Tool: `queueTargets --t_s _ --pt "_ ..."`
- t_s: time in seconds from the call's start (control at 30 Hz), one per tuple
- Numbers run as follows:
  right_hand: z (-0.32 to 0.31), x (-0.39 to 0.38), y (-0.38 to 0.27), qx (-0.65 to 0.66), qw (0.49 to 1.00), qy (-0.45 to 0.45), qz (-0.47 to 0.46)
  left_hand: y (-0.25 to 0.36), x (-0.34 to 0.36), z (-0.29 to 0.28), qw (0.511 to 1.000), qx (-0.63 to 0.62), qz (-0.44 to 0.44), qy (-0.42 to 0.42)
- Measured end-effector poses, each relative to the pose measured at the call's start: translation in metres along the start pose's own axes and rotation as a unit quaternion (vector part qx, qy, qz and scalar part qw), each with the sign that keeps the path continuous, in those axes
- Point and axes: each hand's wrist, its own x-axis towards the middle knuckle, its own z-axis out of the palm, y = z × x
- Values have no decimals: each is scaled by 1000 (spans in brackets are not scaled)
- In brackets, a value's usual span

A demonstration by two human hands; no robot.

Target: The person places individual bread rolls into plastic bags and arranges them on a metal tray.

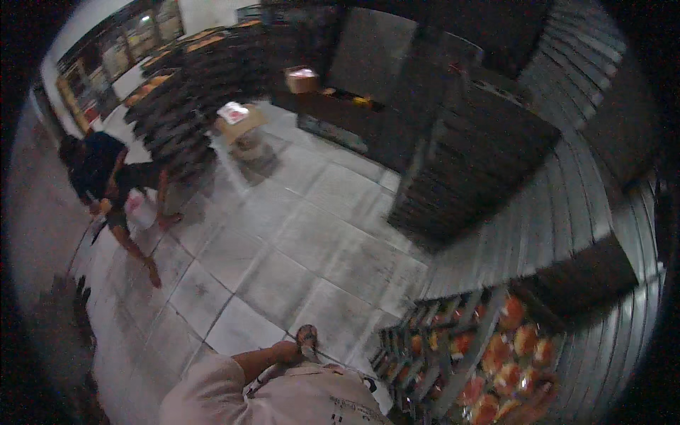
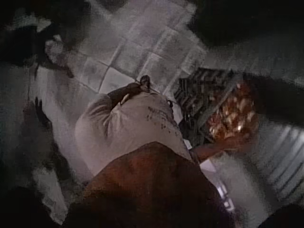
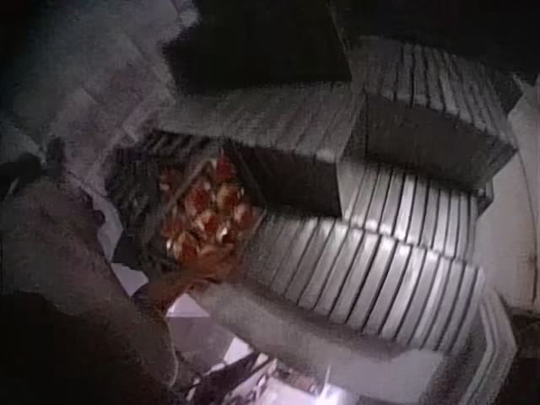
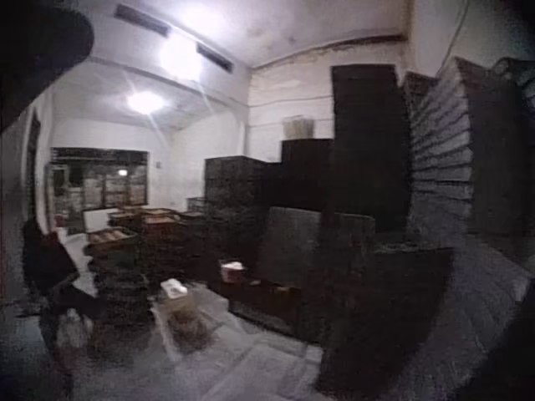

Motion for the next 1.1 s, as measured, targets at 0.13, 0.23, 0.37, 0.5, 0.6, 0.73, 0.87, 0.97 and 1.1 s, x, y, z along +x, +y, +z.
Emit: queueTargets --t_s 0.13,0.23,0.37,0.5,0.6,0.73,0.87,0.97,1.1 --pt "143 43 -105 329 885 -188 268 -62 -28 -21 997 -57 -48 9" --pt "250 10 -118 226 841 -415 261 -80 -23 -42 988 -111 -102 -30" --pt "399 -97 -97 278 666 -645 250 -107 -17 -83 963 -216 -159 -28" --pt "506 -116 -154 263 563 -752 220 -161 20 -82 934 -291 -179 101" --pt "567 -76 -193 212 535 -808 128 -158 20 -139 906 -300 -242 176" --pt "653 -31 -198 264 554 -789 35 -165 21 -242 871 -339 -275 226" --pt "743 -45 -188 279 454 -831 158 -185 11 -304 834 -432 -301 164" --pt "830 -117 -160 284 371 -859 207 -210 17 -333 795 -487 -311 185" --pt "920 -127 -188 252 405 -875 77 -261 24 -422 790 -497 -311 181"
